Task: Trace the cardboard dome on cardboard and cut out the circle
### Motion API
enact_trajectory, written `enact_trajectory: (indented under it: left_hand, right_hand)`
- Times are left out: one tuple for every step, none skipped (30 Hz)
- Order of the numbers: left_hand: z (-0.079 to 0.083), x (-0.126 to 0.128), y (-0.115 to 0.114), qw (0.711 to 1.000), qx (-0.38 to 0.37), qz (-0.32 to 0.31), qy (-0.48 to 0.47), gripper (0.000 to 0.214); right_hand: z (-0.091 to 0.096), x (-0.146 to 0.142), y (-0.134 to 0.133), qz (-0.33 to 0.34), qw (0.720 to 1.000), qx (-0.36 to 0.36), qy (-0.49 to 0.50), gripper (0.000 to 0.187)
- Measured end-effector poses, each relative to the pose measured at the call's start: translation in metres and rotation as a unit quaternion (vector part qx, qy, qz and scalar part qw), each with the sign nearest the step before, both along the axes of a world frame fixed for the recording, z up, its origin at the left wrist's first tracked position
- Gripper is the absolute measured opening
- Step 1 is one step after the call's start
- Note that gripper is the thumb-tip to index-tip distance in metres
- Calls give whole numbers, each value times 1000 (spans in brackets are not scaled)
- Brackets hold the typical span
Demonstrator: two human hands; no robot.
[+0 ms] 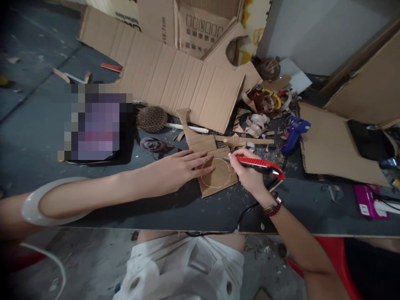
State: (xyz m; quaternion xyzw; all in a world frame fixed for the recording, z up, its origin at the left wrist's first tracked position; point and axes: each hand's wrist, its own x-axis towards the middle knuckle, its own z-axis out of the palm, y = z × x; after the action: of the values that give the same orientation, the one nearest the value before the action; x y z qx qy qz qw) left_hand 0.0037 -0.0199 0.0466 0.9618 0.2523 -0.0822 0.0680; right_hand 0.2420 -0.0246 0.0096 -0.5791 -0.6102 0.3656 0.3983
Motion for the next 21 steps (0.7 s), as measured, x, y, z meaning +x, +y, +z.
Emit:
enact_trajectory:
  left_hand:
    - [0,0,0,1000,0,1,-3,67]
    - [0,0,0,1000,0,2,-6,66]
    - [0,0,-1,1000,-1,3,-8,66]
    - [0,0,-1,1000,-1,3,-8,66]
    - [0,0,-1,1000,-1,3,-5,66]
    - [1,0,-2,1000,-2,3,-1,67]
    - [1,0,-2,1000,-2,3,3,67]
    - [1,0,-2,1000,-2,2,6,68]
    - [1,0,-2,1000,-2,2,8,68]
    - [1,0,-3,1000,-2,1,9,69]
    - [1,0,-3,1000,-2,0,9,69]
    - [1,0,-3,1000,-1,1,9,70]
    - [1,0,-3,1000,-1,2,9,70]
    - [1,0,-3,1000,-1,3,8,70]
    - [1,0,-3,1000,-2,4,8,71]
    - [0,0,-3,1000,-3,4,8,71]
    - [0,0,-3,1000,-5,4,8,71]
    - [1,0,-2,1000,-7,3,8,71]
    - [1,0,-2,1000,-7,3,9,71]
    - [1,1,-2,1000,-7,3,10,71]
    - [1,1,-2,1000,-6,3,11,71]
  right_hand:
    - [0,0,0,5,1000,6,-13,22]
    - [0,0,1,10,1000,9,-19,20]
    - [0,0,2,13,1000,10,-19,20]
    - [0,-1,3,16,1000,10,-16,20]
    - [0,-1,4,18,1000,9,-12,21]
    - [0,-1,5,21,1000,8,-11,21]
    - [0,-1,6,25,1000,8,-13,22]
    - [0,-1,7,30,999,9,-15,22]
    - [0,0,7,35,999,10,-18,22]
    - [1,0,7,37,999,9,-22,22]
    - [1,1,6,37,999,8,-26,22]
    - [1,1,6,38,999,6,-29,22]
    - [2,2,6,37,999,2,-32,23]
    - [1,2,5,35,999,-1,-32,24]
    - [1,2,5,34,999,-4,-28,24]
    - [1,3,5,32,999,-7,-22,25]
    - [0,3,5,28,999,-8,-13,26]
    - [-1,4,5,24,1000,-9,-5,26]
    - [-1,4,5,20,1000,-9,3,26]
    - [-2,4,6,18,1000,-8,9,26]
    - [-2,5,6,16,1000,-6,12,26]
